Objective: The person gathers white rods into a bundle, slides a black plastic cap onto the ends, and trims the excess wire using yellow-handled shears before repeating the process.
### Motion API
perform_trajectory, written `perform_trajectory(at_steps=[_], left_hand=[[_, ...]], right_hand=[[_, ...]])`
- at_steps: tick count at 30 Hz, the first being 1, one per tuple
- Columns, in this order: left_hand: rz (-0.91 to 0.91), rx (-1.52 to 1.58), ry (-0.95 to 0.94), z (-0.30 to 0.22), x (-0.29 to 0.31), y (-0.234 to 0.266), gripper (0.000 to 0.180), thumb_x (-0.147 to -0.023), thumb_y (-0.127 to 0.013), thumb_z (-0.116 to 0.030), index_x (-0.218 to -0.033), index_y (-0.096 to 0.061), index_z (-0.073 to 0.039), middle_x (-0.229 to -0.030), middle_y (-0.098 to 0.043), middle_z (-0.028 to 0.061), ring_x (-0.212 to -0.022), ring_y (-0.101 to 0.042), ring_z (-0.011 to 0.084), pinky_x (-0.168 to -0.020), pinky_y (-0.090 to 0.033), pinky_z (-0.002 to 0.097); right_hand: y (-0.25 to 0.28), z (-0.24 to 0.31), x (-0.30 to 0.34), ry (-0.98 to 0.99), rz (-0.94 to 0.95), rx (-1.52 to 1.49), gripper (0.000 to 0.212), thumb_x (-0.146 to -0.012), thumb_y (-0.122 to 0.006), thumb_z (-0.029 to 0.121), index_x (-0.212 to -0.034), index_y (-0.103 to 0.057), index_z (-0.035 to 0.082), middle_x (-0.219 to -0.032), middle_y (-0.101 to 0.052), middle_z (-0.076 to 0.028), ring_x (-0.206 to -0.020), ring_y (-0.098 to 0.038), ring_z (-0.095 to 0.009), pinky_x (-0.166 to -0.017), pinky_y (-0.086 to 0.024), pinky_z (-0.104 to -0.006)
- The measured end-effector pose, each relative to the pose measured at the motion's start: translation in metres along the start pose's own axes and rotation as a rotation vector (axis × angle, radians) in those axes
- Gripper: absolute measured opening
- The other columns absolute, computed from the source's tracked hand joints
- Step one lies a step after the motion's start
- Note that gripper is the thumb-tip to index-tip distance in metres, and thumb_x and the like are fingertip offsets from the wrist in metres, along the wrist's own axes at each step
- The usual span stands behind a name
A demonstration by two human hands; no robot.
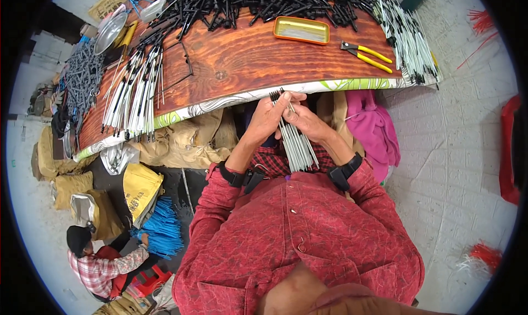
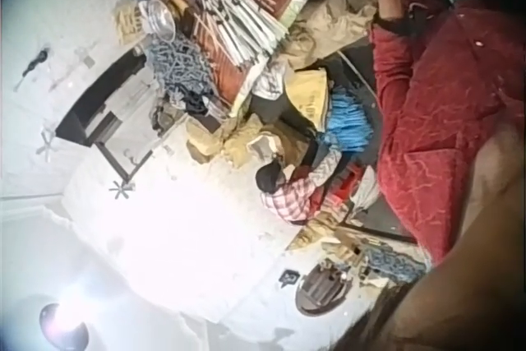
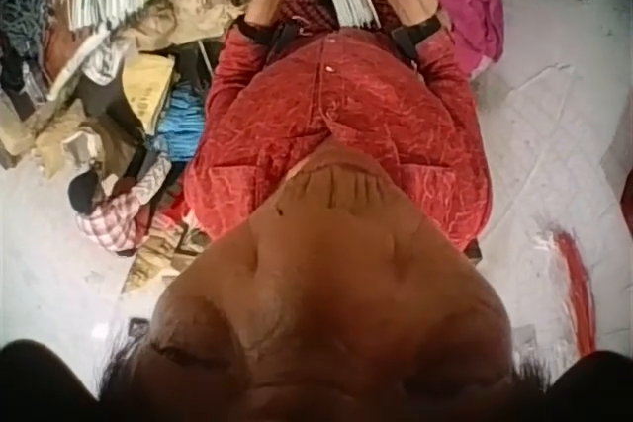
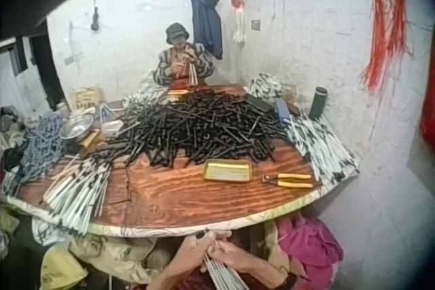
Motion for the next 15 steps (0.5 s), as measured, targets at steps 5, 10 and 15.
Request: perform_trajectory(at_steps=[5,10,15], left_hand=[[-0.07,0.092,-0.057,0.002,-0.008,0.0,0.054,-0.104,-0.042,-0.047,-0.121,-0.063,-0.001,-0.112,-0.069,0.0088,-0.071,-0.062,0.0078,-0.043,-0.045,0.0191],[-0.002,0.183,0.068,0.005,-0.012,-0.004,0.054,-0.104,-0.043,-0.049,-0.125,-0.059,-0.002,-0.113,-0.069,0.0098,-0.073,-0.064,0.0102,-0.043,-0.046,0.0201],[0.099,0.191,0.141,0.003,-0.008,-0.005,0.051,-0.102,-0.049,-0.043,-0.132,-0.055,-0.002,-0.116,-0.068,0.0102,-0.079,-0.066,0.0133,-0.053,-0.052,0.0217]], right_hand=[[0.018,0.005,-0.003,0.116,-0.164,0.13,0.062,-0.097,-0.054,0.057,-0.12,-0.053,0.0,-0.106,-0.059,-0.011,-0.085,-0.065,-0.017,-0.078,-0.053,-0.0308],[0.012,-0.002,-0.004,0.056,-0.082,-0.035,0.056,-0.099,-0.054,0.053,-0.116,-0.054,0.0,-0.095,-0.061,-0.009,-0.072,-0.063,-0.015,-0.067,-0.053,-0.0272],[0.022,-0.014,0.0,0.038,-0.135,-0.077,0.05,-0.1,-0.054,0.049,-0.112,-0.055,0.001,-0.084,-0.061,-0.006,-0.07,-0.061,-0.014,-0.065,-0.054,-0.0293]])
Point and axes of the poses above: each hand's wrist, its own x-axis away from the middle knuckle, its own y-axis out of the back of the hand, z = x × y, the point moved 8 cm from there along -x, towards the middle knuckle
